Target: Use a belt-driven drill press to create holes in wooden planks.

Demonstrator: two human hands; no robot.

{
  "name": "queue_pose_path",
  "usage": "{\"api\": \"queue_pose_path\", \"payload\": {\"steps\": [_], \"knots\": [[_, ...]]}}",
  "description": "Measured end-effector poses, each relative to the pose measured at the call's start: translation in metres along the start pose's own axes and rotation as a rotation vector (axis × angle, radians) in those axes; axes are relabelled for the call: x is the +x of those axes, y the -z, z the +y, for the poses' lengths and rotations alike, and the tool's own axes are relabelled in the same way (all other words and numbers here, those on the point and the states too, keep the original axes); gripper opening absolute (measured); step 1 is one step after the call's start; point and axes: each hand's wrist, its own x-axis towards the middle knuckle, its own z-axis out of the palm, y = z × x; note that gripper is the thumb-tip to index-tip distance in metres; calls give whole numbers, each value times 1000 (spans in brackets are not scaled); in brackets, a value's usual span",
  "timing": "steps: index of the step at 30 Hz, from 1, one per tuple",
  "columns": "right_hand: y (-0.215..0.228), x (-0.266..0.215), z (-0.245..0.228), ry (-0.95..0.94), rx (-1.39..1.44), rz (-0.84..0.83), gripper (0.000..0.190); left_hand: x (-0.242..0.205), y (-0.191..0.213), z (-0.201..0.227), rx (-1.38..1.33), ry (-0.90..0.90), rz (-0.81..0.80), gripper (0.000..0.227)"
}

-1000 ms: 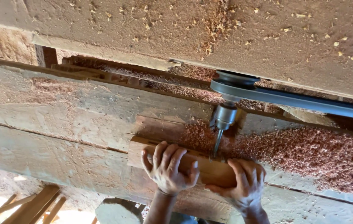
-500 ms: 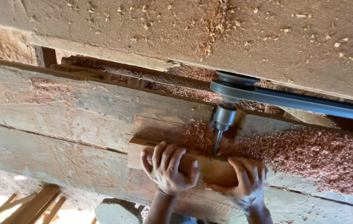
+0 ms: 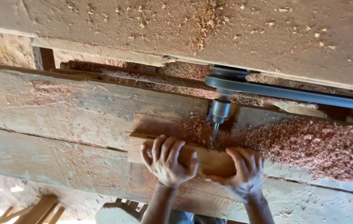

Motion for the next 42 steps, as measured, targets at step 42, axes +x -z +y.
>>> {"api": "queue_pose_path", "payload": {"steps": [42], "knots": [[4,-23,-8,-54,-11,-29,91,-17,8,2,-15,-32,-19,39]]}}
